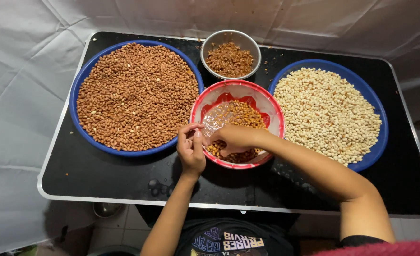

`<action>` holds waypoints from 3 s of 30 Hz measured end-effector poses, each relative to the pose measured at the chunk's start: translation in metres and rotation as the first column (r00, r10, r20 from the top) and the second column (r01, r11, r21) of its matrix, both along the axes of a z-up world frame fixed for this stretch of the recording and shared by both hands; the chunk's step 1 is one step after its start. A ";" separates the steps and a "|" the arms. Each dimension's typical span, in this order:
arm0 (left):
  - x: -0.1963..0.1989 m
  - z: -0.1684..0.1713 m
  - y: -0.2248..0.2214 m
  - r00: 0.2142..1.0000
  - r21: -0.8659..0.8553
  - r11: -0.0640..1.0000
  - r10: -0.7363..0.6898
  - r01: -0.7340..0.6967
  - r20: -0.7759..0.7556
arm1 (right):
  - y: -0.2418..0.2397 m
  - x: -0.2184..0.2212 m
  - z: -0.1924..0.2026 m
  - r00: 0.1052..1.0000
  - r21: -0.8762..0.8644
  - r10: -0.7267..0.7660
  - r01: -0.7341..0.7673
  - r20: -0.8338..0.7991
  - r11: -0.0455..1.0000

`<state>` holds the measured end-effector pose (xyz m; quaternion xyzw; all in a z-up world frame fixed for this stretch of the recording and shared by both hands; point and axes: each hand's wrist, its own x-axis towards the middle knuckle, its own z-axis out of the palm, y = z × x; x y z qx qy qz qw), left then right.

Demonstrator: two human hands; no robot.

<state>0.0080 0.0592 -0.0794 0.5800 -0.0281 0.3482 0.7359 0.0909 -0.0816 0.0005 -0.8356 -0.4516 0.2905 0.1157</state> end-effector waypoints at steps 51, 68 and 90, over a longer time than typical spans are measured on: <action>0.042 0.044 -0.025 0.514 -0.784 0.392 -0.851 0.481 -0.109 | -0.068 -0.028 0.032 0.859 0.670 -0.471 0.230 0.202 0.706; 0.012 0.085 -0.019 0.763 0.206 0.778 -0.461 0.593 -0.453 | -0.058 -0.025 -0.008 0.761 0.858 -0.648 0.353 -0.031 0.373; 0.024 0.075 -0.034 0.887 0.276 0.885 -0.256 0.375 -0.385 | -0.058 -0.039 -0.005 0.725 0.906 -0.679 0.204 0.114 0.370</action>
